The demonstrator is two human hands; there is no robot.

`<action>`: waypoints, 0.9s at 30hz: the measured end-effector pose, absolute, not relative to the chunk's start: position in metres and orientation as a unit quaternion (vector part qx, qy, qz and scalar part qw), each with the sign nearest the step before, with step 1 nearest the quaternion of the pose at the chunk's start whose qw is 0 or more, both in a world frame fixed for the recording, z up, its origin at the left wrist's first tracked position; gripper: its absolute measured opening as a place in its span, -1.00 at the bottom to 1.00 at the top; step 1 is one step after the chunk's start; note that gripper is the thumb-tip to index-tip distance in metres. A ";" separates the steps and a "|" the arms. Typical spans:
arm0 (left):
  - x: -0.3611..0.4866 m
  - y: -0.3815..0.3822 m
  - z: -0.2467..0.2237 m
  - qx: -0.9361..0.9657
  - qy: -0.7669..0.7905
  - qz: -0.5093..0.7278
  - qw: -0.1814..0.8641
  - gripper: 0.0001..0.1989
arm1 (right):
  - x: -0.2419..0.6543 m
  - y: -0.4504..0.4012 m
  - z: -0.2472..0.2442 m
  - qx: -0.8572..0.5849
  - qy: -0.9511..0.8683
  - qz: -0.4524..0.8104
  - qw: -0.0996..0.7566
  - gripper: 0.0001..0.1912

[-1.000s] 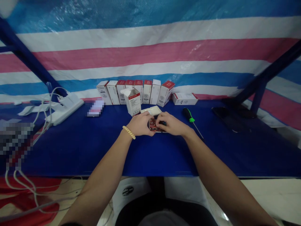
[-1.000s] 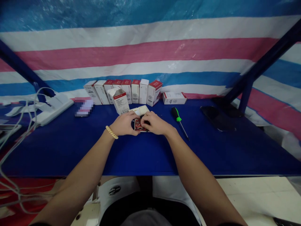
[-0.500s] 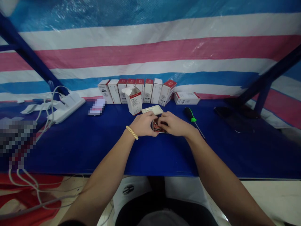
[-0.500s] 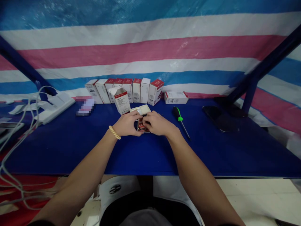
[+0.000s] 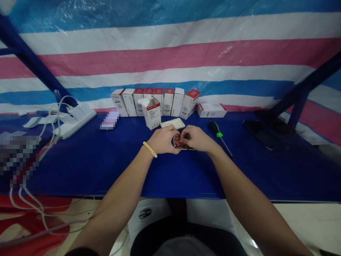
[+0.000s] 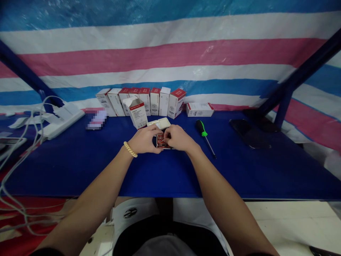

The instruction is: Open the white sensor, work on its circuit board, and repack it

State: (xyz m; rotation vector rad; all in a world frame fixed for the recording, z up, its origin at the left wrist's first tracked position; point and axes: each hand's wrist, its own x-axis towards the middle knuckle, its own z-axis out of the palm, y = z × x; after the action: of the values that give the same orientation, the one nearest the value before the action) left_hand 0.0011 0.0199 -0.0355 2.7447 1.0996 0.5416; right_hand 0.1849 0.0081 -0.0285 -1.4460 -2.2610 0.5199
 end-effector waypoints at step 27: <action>0.002 0.024 -0.036 0.908 0.382 0.116 0.126 -0.49 | 0.190 0.017 -0.040 -0.583 -0.658 0.403 0.254 -0.93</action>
State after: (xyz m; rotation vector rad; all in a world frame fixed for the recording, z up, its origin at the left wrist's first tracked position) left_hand 0.0018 0.0241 -0.0362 2.6455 1.1111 0.3369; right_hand 0.1898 0.0169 -0.0404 -1.5854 -1.7881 1.0942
